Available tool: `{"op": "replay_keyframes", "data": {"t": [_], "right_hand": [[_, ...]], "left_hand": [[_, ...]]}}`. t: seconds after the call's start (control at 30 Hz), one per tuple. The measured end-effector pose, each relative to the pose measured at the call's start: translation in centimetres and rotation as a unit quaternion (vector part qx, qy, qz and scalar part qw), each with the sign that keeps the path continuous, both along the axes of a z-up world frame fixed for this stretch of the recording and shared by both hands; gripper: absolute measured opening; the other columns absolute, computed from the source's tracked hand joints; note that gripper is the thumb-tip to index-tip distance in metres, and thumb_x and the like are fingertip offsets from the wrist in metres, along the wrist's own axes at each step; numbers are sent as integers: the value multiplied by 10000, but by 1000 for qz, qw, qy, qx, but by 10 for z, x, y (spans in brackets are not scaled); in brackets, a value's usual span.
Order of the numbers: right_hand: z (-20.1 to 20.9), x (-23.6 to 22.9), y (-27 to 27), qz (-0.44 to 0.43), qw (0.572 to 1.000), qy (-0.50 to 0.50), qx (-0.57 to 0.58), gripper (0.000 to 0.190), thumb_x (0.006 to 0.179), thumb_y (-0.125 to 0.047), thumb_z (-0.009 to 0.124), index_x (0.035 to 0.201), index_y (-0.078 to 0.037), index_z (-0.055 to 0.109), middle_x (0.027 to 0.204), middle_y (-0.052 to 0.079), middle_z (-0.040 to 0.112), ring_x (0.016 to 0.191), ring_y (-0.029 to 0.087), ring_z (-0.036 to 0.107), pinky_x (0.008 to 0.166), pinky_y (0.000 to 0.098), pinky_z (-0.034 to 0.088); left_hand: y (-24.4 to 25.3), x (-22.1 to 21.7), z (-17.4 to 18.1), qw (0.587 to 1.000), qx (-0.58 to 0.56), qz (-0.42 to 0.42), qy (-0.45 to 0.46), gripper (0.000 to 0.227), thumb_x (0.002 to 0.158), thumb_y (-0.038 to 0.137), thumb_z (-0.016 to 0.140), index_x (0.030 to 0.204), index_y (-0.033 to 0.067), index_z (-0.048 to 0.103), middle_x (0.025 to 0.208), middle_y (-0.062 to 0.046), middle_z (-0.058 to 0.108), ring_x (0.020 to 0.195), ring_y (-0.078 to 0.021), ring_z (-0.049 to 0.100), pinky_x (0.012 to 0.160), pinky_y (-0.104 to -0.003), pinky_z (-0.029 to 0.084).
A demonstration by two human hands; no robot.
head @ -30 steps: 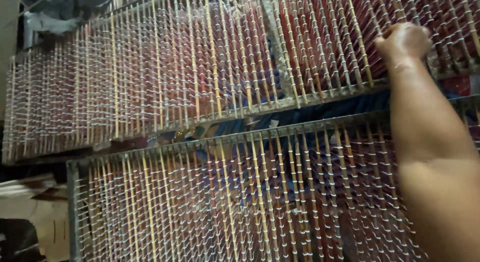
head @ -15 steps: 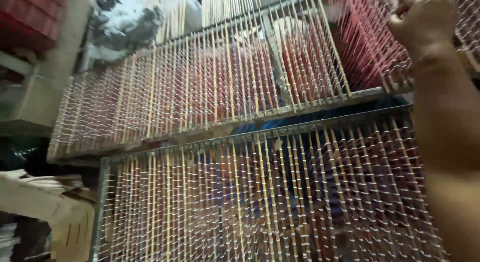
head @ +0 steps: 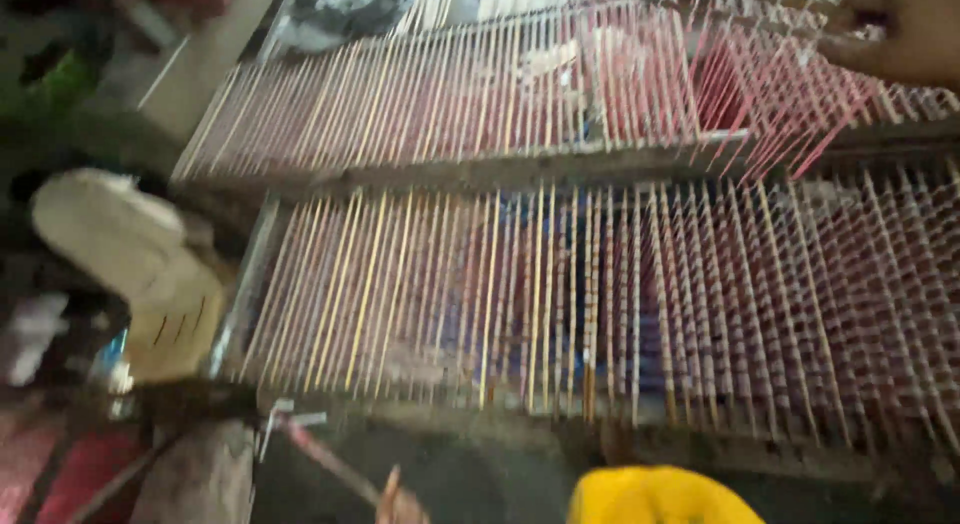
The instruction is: Dipping bundles of incense sticks held in wooden frames into a vat of dark liquid and hanging them on a large drying rack.
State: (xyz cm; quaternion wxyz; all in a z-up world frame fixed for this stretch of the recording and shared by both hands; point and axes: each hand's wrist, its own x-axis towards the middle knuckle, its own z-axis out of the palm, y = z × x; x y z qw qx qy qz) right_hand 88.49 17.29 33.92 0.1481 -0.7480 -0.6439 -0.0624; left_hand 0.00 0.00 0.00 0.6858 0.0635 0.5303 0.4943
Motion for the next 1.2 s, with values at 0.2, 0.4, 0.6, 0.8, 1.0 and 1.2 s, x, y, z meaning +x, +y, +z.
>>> {"op": "replay_keyframes", "data": {"t": [0.2, 0.4, 0.6, 0.8, 1.0, 1.2], "right_hand": [[15, -141, -120, 143, 988, -57, -21, 222, 968, -426, 707, 1011, -216, 766, 982, 30, 720, 966, 220, 700, 1003, 386, 462], [16, -264, -210, 251, 959, -116, -62, 197, 812, -425, 760, 974, -315, 782, 1108, -86, 768, 1138, 167, 714, 1083, 441, 454], [32, -325, -265, 358, 922, -95, -116, 213, 885, -449, 624, 969, -321, 772, 1109, -75, 770, 947, 89, 732, 1038, 431, 468], [23, -316, -285, 478, 870, -111, -53, 230, 873, -450, 647, 1015, -290, 732, 1005, -51, 728, 909, 164, 696, 1028, 438, 449], [25, -290, -299, 539, 836, -93, -47, 295, 889, -501, 603, 1041, -275, 715, 1090, -34, 709, 985, 204, 671, 1024, 442, 442], [36, -268, -319, 630, 769, -105, 9, 222, 928, -431, 607, 972, -232, 692, 960, -19, 671, 914, 217, 644, 1013, 446, 419]], "left_hand": [[-49, 135, 199, 884, 188, -135, 407, 323, 979, 232, 605, 1239, 151, 780, 962, -6, 646, 850, -95, 532, 752, -267, 406], [-93, 195, 300, 753, 410, -302, 417, 384, 1055, 225, 470, 1406, 153, 607, 1309, -36, 735, 871, -116, 573, 778, -296, 455], [-131, 232, 330, 673, 449, -323, 492, 582, 1012, -6, 479, 1563, 174, 431, 960, -98, 755, 503, -174, 398, 521, -321, 316], [-188, 251, 325, 661, 383, -253, 594, 604, 993, -11, 532, 1563, 171, 450, 617, -41, 564, 458, -170, 390, 467, -330, 275], [-259, 286, 332, 761, 294, -129, 564, 519, 1046, 230, 418, 1565, 206, 433, 1024, -53, 523, 744, -229, 508, 644, -357, 377], [-329, 323, 313, 747, 285, -54, 599, 632, 935, 5, 452, 1550, 149, 432, 1332, -120, 691, 952, -239, 606, 810, -324, 467]]}}
